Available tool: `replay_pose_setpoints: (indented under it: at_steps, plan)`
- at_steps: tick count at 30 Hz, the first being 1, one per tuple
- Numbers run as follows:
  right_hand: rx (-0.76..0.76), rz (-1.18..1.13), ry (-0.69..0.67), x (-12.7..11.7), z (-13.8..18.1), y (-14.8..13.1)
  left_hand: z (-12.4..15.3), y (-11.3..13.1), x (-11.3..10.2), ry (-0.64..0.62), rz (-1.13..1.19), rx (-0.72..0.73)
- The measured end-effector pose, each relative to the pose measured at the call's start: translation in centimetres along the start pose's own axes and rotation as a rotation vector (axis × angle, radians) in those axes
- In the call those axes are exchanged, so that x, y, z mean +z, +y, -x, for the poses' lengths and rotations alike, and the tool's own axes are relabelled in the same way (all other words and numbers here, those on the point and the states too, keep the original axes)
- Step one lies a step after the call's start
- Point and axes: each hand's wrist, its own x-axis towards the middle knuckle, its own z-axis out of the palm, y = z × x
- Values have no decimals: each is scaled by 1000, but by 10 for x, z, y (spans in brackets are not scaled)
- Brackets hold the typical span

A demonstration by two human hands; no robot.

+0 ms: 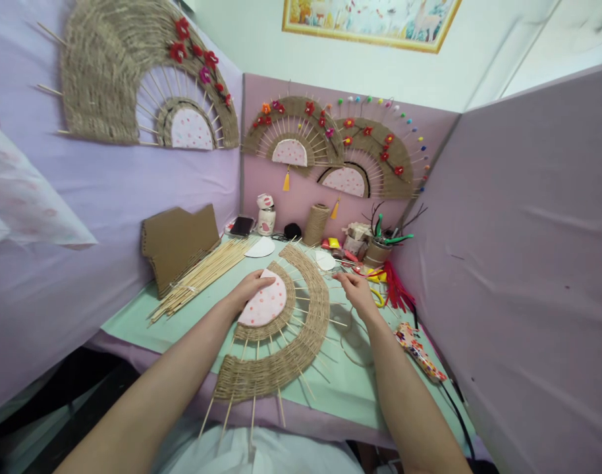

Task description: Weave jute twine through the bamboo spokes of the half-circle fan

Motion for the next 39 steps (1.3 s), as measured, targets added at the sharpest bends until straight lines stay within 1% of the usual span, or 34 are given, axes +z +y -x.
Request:
replay_pose_setpoints:
  at_steps: [3, 8, 13, 18, 22, 26, 30, 33, 36, 39]
  plan:
    - [84, -138, -32, 0, 0, 0, 0, -1, 0, -13, 49, -3]
    - [166, -352, -99, 2, 2, -5, 0, -1, -1, -22, 84, 0]
    - [274, -537, -208, 5, 6, -12, 1, 1, -1, -11, 114, 12]
    - [312, -665, -289, 11, 8, -12, 0, 0, -1, 12, 136, 29]
    - [347, -715, -297, 14, 9, -10, -1, -2, -2, 21, 136, 36]
    - [370, -656, -269, 16, 9, -10, -2, -3, -3, 22, 130, 44]
    - [357, -528, -199, 19, 11, -9, -2, -3, -2, 36, 115, 43]
    - [297, -346, -110, 22, 11, -8, -1, -2, -2, 53, 90, 36]
    - [203, -155, -33, 23, 11, -6, 1, 0, -1, 59, 74, 37]
    - [90, -52, 6, 23, 10, -4, 1, 0, -1, 65, 76, 48]
